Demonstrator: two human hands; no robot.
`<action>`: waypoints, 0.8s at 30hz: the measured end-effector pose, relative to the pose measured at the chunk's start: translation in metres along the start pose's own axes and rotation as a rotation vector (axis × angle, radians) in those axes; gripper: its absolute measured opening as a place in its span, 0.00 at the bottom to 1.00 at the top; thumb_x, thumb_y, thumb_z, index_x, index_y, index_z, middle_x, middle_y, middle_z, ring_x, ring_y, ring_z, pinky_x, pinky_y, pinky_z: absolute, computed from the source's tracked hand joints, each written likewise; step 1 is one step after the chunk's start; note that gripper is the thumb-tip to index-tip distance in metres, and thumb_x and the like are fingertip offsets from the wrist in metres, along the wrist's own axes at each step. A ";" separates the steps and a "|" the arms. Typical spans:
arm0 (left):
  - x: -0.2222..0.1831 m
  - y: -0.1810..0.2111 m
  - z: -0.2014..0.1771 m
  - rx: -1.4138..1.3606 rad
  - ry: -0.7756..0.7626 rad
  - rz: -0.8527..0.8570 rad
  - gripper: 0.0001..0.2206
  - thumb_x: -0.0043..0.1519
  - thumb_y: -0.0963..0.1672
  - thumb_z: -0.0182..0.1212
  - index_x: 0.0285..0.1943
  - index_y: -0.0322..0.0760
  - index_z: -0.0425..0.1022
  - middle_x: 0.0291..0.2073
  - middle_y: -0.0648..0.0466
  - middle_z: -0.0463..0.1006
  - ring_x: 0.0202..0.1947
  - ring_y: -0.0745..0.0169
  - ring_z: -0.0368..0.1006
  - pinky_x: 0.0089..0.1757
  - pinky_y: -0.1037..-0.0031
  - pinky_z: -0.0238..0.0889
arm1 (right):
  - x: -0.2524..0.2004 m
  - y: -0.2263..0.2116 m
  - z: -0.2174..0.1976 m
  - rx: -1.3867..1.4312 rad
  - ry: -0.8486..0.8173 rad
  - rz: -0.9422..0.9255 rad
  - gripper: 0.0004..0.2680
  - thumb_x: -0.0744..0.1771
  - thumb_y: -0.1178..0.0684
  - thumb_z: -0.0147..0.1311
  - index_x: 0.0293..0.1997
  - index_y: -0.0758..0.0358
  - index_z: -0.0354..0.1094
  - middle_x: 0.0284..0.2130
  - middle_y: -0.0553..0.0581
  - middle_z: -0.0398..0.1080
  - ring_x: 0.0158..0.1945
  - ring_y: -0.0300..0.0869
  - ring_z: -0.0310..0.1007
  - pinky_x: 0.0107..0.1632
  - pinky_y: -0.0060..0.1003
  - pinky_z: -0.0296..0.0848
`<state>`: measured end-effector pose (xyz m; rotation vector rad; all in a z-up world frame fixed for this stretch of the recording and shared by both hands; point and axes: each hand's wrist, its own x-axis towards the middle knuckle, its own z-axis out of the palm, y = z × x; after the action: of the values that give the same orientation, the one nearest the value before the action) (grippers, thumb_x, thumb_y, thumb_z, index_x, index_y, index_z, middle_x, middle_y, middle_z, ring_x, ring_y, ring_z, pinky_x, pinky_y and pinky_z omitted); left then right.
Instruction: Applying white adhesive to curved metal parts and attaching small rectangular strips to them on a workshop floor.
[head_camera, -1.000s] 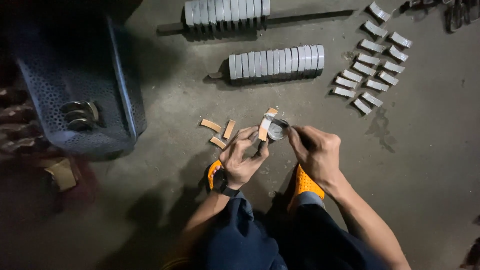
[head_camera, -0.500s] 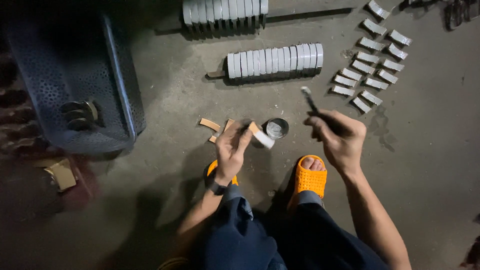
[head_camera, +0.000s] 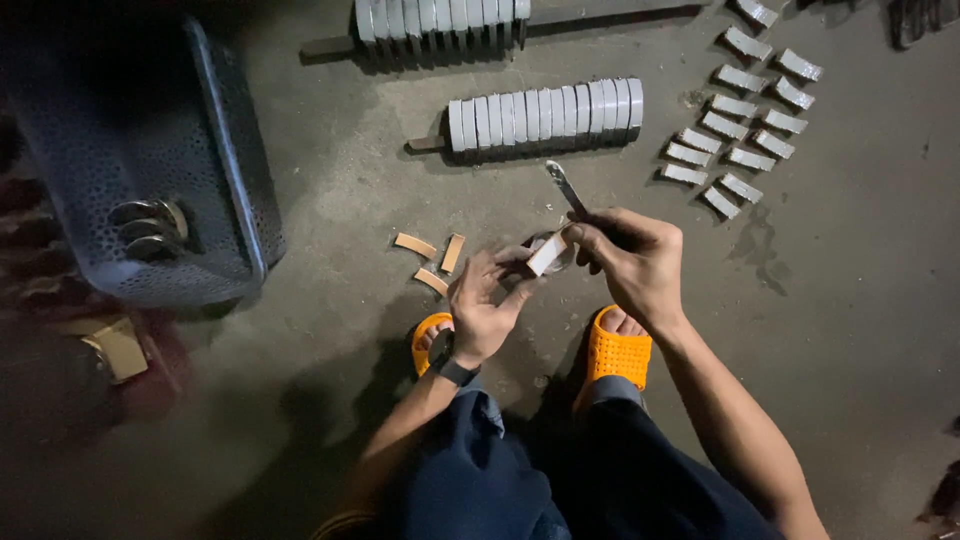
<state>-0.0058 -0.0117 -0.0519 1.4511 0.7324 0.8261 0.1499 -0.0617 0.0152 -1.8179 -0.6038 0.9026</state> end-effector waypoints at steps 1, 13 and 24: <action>0.003 0.004 0.000 0.000 -0.001 -0.003 0.20 0.48 0.36 0.67 0.49 0.24 0.66 0.36 0.42 0.77 0.36 0.55 0.75 0.36 0.71 0.70 | -0.001 0.004 0.000 0.000 0.001 0.003 0.01 0.62 0.61 0.56 0.29 0.66 0.71 0.12 0.56 0.67 0.15 0.36 0.64 0.23 0.27 0.65; 0.018 0.005 -0.006 0.165 0.152 0.163 0.10 0.46 0.37 0.69 0.28 0.25 0.70 0.20 0.43 0.75 0.23 0.52 0.75 0.27 0.73 0.68 | -0.014 0.018 -0.003 0.131 -0.133 0.168 0.09 0.64 0.55 0.52 0.21 0.64 0.68 0.10 0.55 0.63 0.14 0.35 0.58 0.22 0.28 0.61; 0.008 -0.004 -0.007 0.187 0.143 0.105 0.10 0.48 0.37 0.68 0.27 0.29 0.68 0.28 0.41 0.77 0.32 0.54 0.76 0.32 0.75 0.66 | -0.004 0.020 -0.020 -0.310 -0.123 0.001 0.06 0.63 0.57 0.50 0.24 0.59 0.70 0.10 0.53 0.64 0.15 0.38 0.62 0.26 0.27 0.63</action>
<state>-0.0077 -0.0011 -0.0551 1.6202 0.8657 0.9706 0.1637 -0.0843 0.0028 -2.0469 -0.8593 0.9682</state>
